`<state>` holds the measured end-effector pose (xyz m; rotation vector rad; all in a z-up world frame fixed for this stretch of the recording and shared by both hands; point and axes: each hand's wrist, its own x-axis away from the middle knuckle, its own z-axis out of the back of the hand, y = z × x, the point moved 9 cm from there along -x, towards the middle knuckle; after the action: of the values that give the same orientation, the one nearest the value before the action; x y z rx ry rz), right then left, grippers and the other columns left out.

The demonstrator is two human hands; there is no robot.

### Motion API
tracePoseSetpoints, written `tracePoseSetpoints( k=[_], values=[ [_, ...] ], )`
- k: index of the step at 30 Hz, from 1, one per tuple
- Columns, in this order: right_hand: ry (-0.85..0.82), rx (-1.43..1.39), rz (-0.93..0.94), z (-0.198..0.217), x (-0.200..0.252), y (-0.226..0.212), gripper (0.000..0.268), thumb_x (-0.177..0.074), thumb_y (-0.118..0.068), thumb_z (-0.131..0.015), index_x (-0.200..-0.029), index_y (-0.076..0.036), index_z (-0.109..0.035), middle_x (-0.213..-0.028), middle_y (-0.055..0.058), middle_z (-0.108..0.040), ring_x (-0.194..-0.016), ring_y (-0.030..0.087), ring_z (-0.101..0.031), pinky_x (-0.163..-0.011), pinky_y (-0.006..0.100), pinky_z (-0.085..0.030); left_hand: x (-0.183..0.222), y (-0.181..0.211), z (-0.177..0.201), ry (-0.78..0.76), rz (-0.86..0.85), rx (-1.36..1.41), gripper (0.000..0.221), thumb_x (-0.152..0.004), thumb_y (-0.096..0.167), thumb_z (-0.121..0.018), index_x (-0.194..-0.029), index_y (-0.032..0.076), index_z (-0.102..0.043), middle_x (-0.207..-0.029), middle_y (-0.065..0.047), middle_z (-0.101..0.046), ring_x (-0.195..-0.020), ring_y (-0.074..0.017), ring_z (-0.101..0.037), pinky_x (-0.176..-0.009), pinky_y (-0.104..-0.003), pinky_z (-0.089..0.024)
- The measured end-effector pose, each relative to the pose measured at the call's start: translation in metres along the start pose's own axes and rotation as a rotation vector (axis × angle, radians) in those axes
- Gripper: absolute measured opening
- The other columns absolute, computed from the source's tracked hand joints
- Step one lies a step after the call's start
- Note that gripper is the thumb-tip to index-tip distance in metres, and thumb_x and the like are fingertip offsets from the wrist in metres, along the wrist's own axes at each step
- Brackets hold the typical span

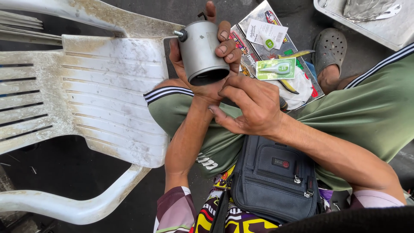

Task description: Cleaning the interior of a motorcycle starter motor housing using a cloth and a screwdriver

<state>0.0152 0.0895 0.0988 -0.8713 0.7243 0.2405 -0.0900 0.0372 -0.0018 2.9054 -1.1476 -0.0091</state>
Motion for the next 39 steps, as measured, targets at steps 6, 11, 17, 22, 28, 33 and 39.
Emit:
tracePoseSetpoints(
  k=[6, 11, 17, 22, 28, 33, 39],
  values=[
    [-0.068, 0.045, 0.029, -0.011, 0.002, -0.008, 0.024, -0.095, -0.023, -0.073, -0.102, -0.001, -0.067, -0.101, 0.016, -0.069, -0.081, 0.029, -0.068, -0.061, 0.036, -0.049, 0.001, -0.003, -0.001, -0.045, -0.037, -0.103, 0.081, -0.094, 0.058, -0.066, -0.156, 0.014, -0.041, -0.112, -0.017, -0.052, -0.086, -0.0254, -0.059, -0.08, -0.04, -0.049],
    [-0.074, 0.034, 0.034, -0.013, 0.003, -0.01, 0.022, -0.096, -0.021, -0.073, -0.103, -0.001, -0.066, -0.101, 0.016, -0.068, -0.081, 0.03, -0.068, -0.062, 0.037, -0.05, 0.001, -0.003, -0.001, -0.038, -0.052, -0.099, 0.083, -0.093, 0.061, -0.065, -0.157, 0.015, -0.04, -0.11, -0.016, -0.051, -0.084, -0.023, -0.058, -0.078, -0.038, -0.049],
    [-0.069, 0.029, 0.034, -0.012, 0.001, -0.009, 0.022, -0.095, -0.019, -0.073, -0.101, 0.001, -0.066, -0.1, 0.018, -0.068, -0.084, 0.031, -0.069, -0.066, 0.038, -0.053, 0.001, -0.004, 0.0, -0.034, -0.054, -0.081, 0.079, -0.095, 0.059, -0.066, -0.156, 0.014, -0.042, -0.113, -0.017, -0.052, -0.088, -0.0233, -0.059, -0.084, -0.038, -0.049],
    [-0.064, 0.012, 0.024, -0.012, 0.0, -0.005, 0.021, -0.095, -0.017, -0.073, -0.102, 0.001, -0.065, -0.099, 0.018, -0.068, -0.077, 0.031, -0.067, -0.063, 0.038, -0.051, 0.004, -0.001, 0.007, 0.002, -0.1, -0.081, 0.072, -0.099, 0.059, -0.061, -0.153, 0.014, -0.047, -0.116, -0.018, -0.054, -0.098, -0.0251, -0.058, -0.089, -0.039, -0.048],
    [-0.071, -0.01, -0.007, -0.013, 0.001, -0.001, 0.021, -0.094, -0.018, -0.075, -0.1, 0.001, -0.066, -0.099, 0.017, -0.067, -0.076, 0.029, -0.065, -0.063, 0.036, -0.049, 0.002, -0.003, 0.018, 0.07, -0.041, 0.141, 0.069, -0.096, 0.056, -0.068, -0.152, 0.017, -0.051, -0.126, -0.016, -0.059, -0.124, -0.0259, -0.06, -0.104, -0.042, -0.054],
    [0.116, -0.377, -0.455, -0.001, 0.008, 0.042, 0.011, -0.098, -0.003, -0.065, -0.102, 0.0, -0.056, -0.094, 0.013, -0.057, -0.08, 0.02, -0.05, -0.067, 0.03, -0.042, 0.001, 0.011, 0.02, 0.186, -0.165, -0.037, 0.07, -0.093, 0.065, -0.064, -0.145, 0.02, -0.054, -0.116, -0.013, -0.059, -0.097, -0.026, -0.056, -0.086, -0.038, -0.048],
    [0.118, -0.601, -0.711, -0.017, 0.016, 0.081, 0.019, -0.1, 0.004, -0.061, -0.117, 0.001, -0.052, -0.096, 0.014, -0.059, -0.078, 0.016, -0.06, -0.067, 0.028, -0.062, 0.002, 0.01, 0.026, 0.394, -0.25, -0.114, 0.055, -0.091, 0.058, -0.071, -0.123, 0.015, -0.06, -0.105, -0.015, -0.065, -0.087, -0.0287, -0.065, -0.071, -0.035, -0.053]
  ],
)
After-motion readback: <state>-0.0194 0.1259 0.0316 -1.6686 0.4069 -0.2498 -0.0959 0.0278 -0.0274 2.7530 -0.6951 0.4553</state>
